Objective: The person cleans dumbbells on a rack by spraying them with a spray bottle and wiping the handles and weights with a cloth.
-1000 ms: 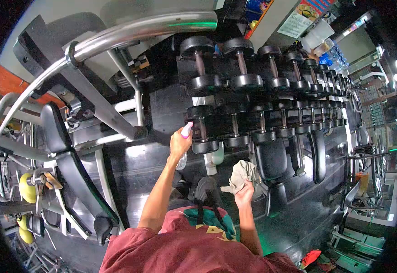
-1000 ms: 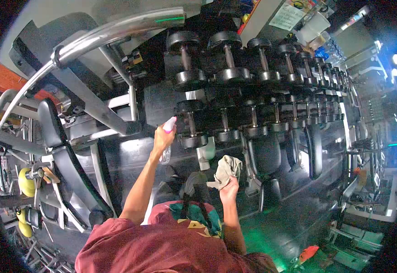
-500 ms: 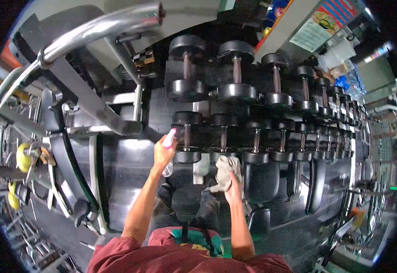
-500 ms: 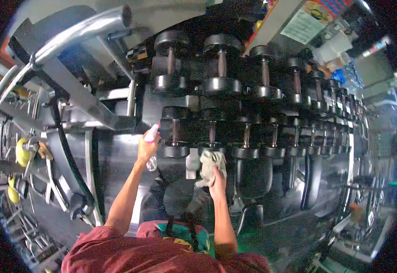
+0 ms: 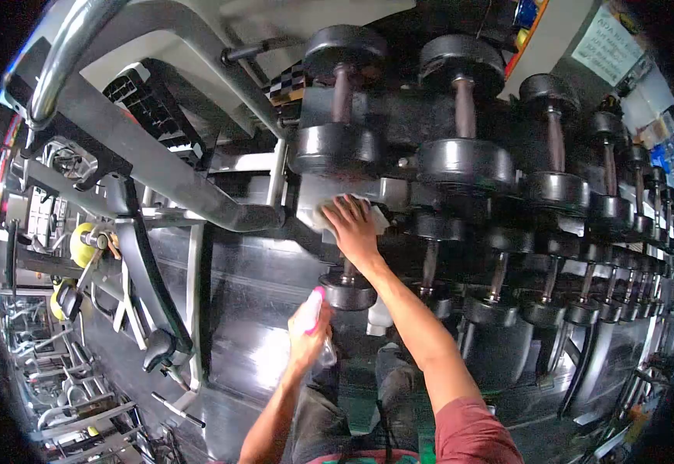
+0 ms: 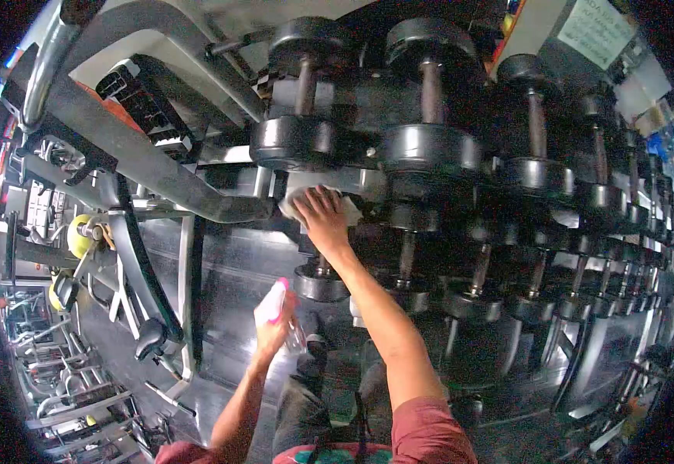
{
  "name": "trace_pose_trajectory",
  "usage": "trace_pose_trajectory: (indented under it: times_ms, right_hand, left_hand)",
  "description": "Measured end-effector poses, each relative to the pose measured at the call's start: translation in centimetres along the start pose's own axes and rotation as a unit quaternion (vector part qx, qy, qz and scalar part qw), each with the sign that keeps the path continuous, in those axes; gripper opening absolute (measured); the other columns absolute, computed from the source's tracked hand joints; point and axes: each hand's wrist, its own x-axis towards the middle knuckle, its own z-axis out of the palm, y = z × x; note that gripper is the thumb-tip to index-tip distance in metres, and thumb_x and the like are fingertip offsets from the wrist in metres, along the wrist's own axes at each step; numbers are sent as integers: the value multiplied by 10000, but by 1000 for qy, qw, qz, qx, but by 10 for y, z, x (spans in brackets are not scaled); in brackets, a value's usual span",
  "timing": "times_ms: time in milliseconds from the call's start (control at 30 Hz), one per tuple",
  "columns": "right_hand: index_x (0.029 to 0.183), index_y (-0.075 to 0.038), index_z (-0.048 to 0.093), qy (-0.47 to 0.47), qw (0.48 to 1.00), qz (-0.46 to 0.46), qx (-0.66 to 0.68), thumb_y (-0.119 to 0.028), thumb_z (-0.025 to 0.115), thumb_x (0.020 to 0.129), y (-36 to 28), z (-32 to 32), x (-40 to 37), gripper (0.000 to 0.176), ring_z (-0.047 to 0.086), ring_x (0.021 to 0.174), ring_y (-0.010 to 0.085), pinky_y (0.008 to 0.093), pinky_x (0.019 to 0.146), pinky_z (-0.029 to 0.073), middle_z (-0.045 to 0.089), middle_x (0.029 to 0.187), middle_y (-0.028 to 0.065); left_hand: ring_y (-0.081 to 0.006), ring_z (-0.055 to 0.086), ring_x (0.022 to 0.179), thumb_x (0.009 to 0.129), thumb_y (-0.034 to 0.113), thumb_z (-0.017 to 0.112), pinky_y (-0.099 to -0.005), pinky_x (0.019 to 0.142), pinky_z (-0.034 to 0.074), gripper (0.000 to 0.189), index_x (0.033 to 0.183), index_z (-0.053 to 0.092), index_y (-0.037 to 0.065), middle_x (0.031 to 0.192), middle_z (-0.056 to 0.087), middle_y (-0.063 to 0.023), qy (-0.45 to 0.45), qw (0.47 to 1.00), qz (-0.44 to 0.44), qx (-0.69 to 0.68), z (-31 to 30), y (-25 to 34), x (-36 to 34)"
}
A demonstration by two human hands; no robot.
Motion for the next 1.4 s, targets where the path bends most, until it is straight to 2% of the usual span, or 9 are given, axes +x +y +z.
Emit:
trace_pose_trajectory:
  times_ms: [367, 467, 500, 667, 867, 1000, 1100, 1300, 1400]
  right_hand:
    - [1133, -70, 621, -502, 771, -63, -388, -282, 435, 904, -41, 112, 43, 364, 473, 1180, 283, 511, 1044, 222, 577, 1220, 95]
    - [1117, -39, 616, -491, 813, -33, -312, -212, 397, 899, -41, 76, 54, 355, 464, 1180, 277, 499, 1043, 228, 575, 1214, 85]
    - [958, -186, 700, -431, 807, -103, -390, -175, 475, 854, -9, 101, 36, 248, 552, 1052, 198, 430, 977, 290, 667, 1015, 29]
    - [1040, -118, 625, -21, 988, -96, -116, -46, 599, 705, 6, -10, -7, 344, 530, 1087, 232, 358, 934, 422, 608, 1072, 58]
    - [1056, 40, 555, 168, 949, 247, 98, 60, 456, 805, 40, 0, -74, 271, 612, 905, 332, 348, 772, 480, 607, 1034, 200]
    - [1102, 63, 524, 286, 924, 245, 67, 3, 467, 868, 43, 13, -59, 248, 551, 714, 177, 292, 643, 433, 629, 889, 122]
    - [1146, 64, 504, 203, 837, 462, 213, -8, 478, 880, 77, 23, -73, 277, 552, 773, 174, 278, 668, 433, 619, 935, 104]
    - [1121, 57, 548, 213, 935, 270, 89, -115, 539, 858, 74, -12, -9, 315, 600, 937, 290, 343, 814, 434, 614, 1019, 222]
    - [1200, -69, 548, -103, 865, 482, 89, -110, 530, 847, 70, -39, 38, 356, 558, 1063, 273, 341, 866, 431, 550, 1203, 159]
  left_hand:
    - [-102, 564, 551, 829, -12, 579, -237, 489, 470, 113, 939, 593, -33, 804, 644, -93, 28, 999, -45, 9, -33, -63, -56]
    - [-96, 565, 550, 835, -2, 584, -237, 485, 467, 106, 938, 596, -26, 801, 647, -90, 11, 999, -34, 8, -42, -82, -58]
    - [-93, 566, 553, 837, 4, 588, -237, 485, 466, 103, 935, 596, -25, 800, 648, -87, 2, 999, -32, -2, -44, -85, -56]
    - [-85, 559, 556, 836, 15, 585, -229, 500, 460, 86, 915, 597, -17, 793, 647, -83, -9, 998, -18, 52, -56, -78, -55]
    - [-81, 555, 550, 821, -20, 562, -226, 497, 455, 97, 912, 594, -19, 794, 644, -78, -15, 998, -32, 53, -61, -77, -48]
    - [-85, 555, 552, 823, -21, 564, -228, 506, 457, 92, 910, 591, -22, 802, 645, -82, -17, 999, -22, 47, -68, -89, -45]
    - [-92, 558, 559, 820, -23, 568, -231, 519, 462, 84, 901, 593, -25, 803, 645, -84, -11, 999, -16, 46, -68, -82, -40]
    - [-113, 579, 615, 805, -30, 583, -243, 555, 473, 97, 900, 598, -21, 802, 644, -98, -28, 997, -1, 76, -78, -79, -29]
    - [-121, 585, 637, 800, -33, 585, -248, 564, 475, 112, 910, 598, -15, 803, 643, -103, -40, 995, -5, 91, -84, -80, -27]
